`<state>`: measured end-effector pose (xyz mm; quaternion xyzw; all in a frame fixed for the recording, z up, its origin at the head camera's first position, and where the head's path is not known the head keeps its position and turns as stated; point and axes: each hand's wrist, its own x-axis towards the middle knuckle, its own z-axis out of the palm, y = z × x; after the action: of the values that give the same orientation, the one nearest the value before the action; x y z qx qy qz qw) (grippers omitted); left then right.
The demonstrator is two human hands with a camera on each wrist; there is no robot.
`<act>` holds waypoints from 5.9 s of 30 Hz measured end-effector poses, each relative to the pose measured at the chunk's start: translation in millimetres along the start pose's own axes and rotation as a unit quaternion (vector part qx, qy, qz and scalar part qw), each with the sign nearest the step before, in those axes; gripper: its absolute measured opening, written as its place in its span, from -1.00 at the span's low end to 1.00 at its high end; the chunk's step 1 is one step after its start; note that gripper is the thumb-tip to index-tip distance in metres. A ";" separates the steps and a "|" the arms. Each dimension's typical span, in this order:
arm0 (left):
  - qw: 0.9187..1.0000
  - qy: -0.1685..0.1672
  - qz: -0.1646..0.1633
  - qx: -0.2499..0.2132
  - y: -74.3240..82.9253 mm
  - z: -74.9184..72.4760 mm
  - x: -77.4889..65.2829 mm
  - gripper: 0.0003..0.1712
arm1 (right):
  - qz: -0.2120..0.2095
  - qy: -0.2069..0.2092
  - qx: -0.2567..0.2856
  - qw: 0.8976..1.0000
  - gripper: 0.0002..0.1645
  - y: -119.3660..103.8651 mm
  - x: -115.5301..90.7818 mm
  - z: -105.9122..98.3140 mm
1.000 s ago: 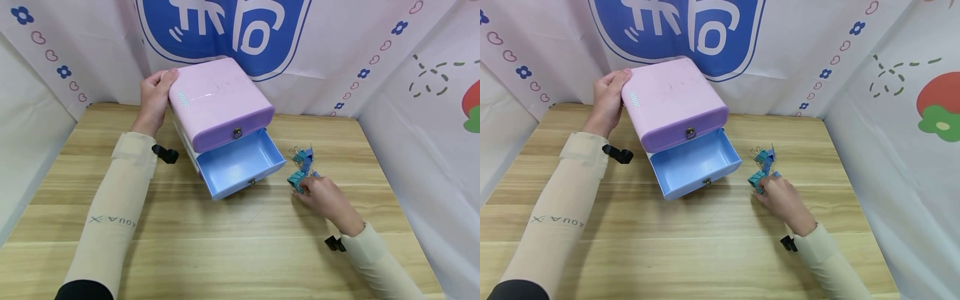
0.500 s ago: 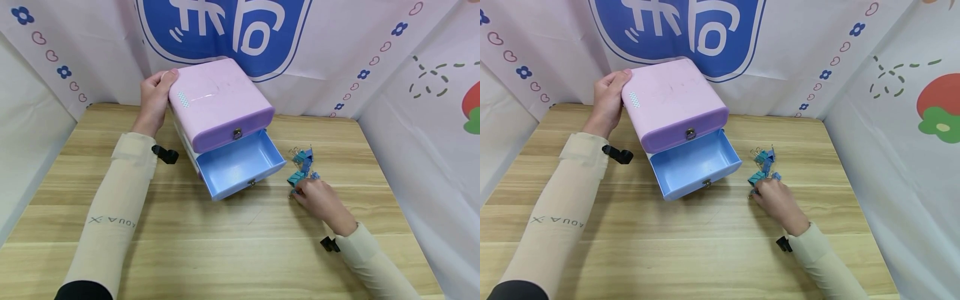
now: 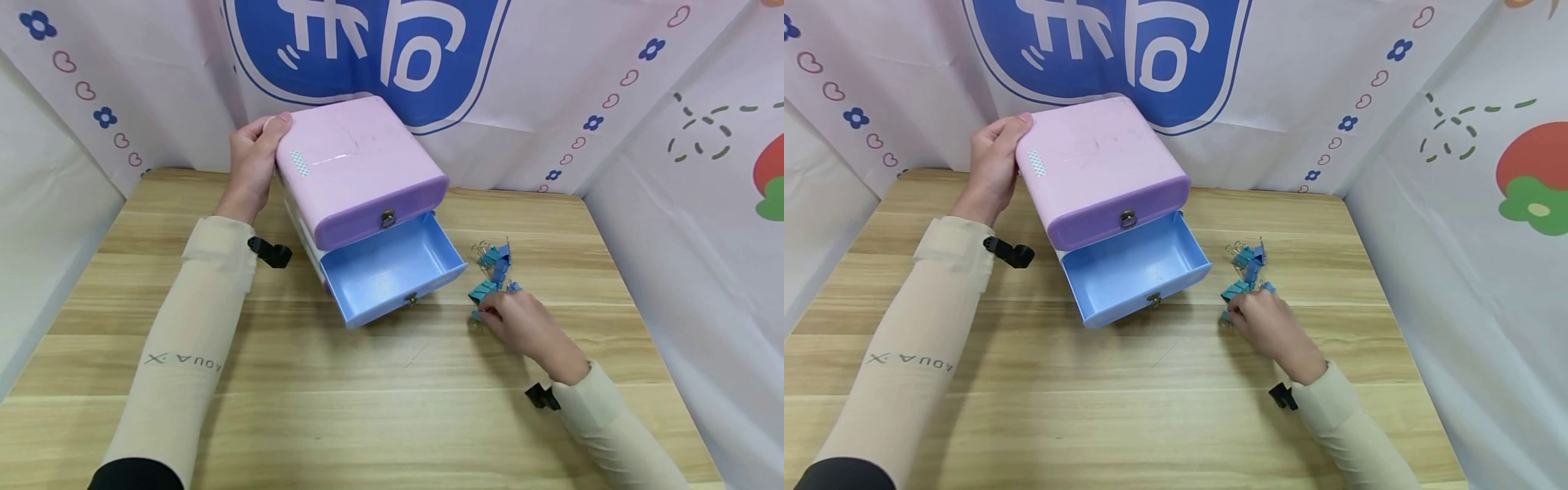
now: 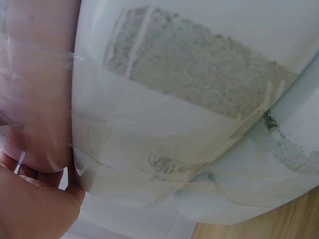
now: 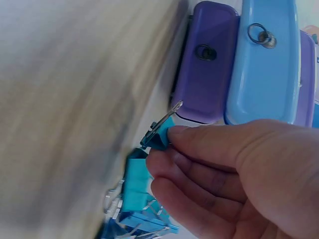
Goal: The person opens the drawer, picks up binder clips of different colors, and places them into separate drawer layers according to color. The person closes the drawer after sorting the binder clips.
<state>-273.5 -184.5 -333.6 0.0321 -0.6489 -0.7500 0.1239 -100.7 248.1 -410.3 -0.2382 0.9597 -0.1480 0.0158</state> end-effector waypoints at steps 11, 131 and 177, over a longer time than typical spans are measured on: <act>1.000 -0.004 -0.012 0.000 2.1 -0.1 -0.5 -0.68 | -0.040 0.058 -0.009 0.997 -0.97 -5.5 3.8 -21.7; 1.000 0.002 0.001 0.011 1.9 1.0 -1.0 -0.71 | 0.019 -0.043 -0.037 0.998 -0.73 25.2 11.7 -26.3; 1.000 0.002 -0.005 0.010 2.6 -0.6 -0.1 -0.71 | -0.033 0.046 -0.092 0.994 -0.90 8.6 21.8 -46.6</act>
<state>-272.9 -185.4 -331.1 0.0375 -0.6557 -0.7443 0.1212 -128.7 258.1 -367.4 -0.2631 0.9606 -0.0709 -0.0554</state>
